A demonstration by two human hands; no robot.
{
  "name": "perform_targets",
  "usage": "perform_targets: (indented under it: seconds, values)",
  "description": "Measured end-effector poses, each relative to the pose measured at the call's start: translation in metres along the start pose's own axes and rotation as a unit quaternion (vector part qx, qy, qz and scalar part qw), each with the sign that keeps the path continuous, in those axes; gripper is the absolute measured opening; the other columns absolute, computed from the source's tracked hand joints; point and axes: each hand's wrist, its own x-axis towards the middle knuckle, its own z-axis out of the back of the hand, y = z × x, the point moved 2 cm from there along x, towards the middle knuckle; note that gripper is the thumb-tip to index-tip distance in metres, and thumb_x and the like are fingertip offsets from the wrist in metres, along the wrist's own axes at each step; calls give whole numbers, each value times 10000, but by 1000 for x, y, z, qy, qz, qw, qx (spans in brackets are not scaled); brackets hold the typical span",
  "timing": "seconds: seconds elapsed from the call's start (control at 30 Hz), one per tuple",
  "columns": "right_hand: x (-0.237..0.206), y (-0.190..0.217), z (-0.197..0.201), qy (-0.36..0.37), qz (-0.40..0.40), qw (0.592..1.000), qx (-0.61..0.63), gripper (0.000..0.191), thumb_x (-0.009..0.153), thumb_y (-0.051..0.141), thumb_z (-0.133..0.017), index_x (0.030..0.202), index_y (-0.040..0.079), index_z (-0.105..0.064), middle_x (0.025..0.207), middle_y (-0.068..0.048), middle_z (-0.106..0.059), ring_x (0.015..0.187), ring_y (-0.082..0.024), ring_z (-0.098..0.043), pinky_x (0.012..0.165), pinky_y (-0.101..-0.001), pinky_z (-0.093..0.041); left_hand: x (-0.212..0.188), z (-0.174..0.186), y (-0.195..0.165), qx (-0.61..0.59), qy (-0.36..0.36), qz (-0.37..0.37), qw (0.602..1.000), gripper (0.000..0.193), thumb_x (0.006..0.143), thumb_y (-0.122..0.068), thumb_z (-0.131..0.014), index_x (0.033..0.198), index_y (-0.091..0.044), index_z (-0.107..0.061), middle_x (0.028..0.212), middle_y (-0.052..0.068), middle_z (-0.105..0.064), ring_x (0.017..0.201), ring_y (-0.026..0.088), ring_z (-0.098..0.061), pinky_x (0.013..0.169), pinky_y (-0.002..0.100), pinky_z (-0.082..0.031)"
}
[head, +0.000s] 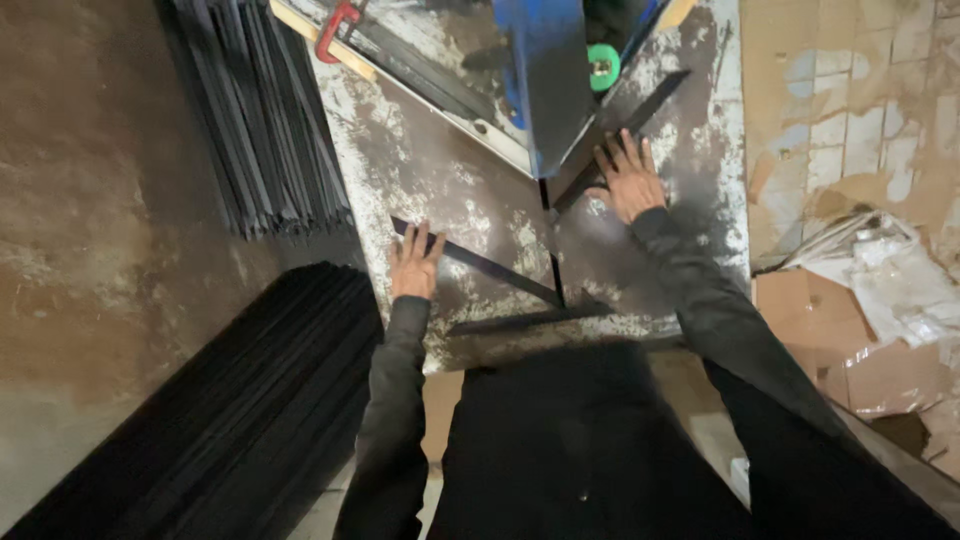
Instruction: The person cuts black moulding strips into angled pieces using a double mitre saw, positioning each strip against the fence and lowering the blade, then stacks the cut pieces on the table and gathers them into a pile.
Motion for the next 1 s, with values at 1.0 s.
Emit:
perform_targets:
  seconds: [1.0]
  values:
    - [-115, 31, -43, -190, -148, 928, 283, 588, 977, 286, -762, 1466, 23, -569, 1480, -205, -529, 1343, -426, -508, 1114, -508, -433, 47, -38, -112, -272, -70, 73, 957, 180, 889, -203, -750, 1041, -106, -733, 1085, 112, -702, 1056, 360, -632, 940, 472, -493]
